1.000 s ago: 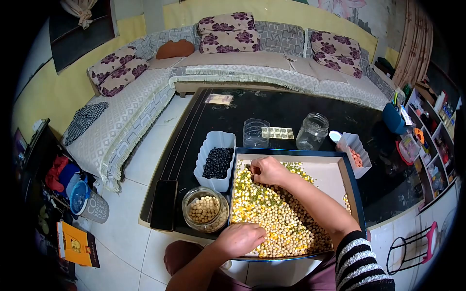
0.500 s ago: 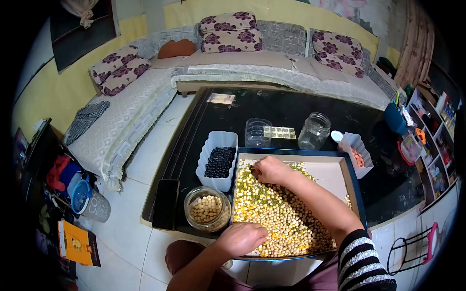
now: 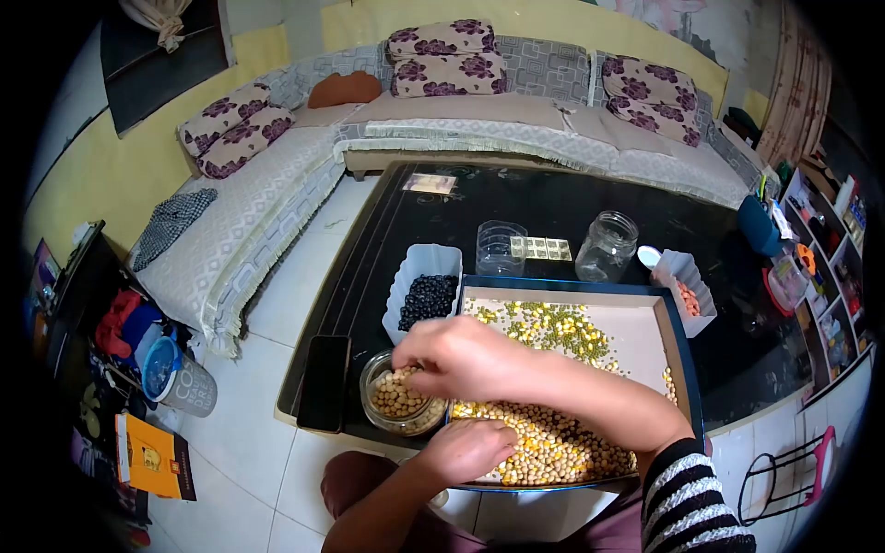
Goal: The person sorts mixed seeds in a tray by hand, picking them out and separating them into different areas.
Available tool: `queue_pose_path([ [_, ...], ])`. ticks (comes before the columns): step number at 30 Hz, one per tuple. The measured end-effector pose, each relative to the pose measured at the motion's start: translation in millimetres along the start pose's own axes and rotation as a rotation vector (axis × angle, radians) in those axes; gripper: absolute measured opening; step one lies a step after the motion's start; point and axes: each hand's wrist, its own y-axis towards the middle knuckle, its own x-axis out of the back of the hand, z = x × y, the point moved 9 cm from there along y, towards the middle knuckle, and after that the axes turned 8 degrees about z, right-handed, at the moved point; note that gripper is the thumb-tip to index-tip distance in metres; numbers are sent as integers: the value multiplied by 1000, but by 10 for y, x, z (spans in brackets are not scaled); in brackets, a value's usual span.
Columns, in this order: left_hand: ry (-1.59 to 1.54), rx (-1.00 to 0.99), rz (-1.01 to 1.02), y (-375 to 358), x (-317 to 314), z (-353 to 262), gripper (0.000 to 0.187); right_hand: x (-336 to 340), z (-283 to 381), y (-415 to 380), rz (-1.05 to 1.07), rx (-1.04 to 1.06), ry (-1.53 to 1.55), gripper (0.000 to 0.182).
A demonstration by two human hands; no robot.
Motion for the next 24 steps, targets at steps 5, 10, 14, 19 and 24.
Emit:
queue_pose_path([
  [5,2,10,25,-10,2,-8,20,398,-747,-271,-227,-221,-160,10],
  [10,0,19,42,5,5,-6,20,121,-1561,-548,-137,-429,-217,11],
  [14,5,21,61,16,-8,2,21,-122,-1817,-567,-79,-482,-249,14],
  [19,-9,12,30,10,-6,12,20,-189,-1814,-465,-5,-456,-269,12],
  [24,-9,-17,4,0,3,-1,18,-185,-1815,-511,23,-449,-271,9],
])
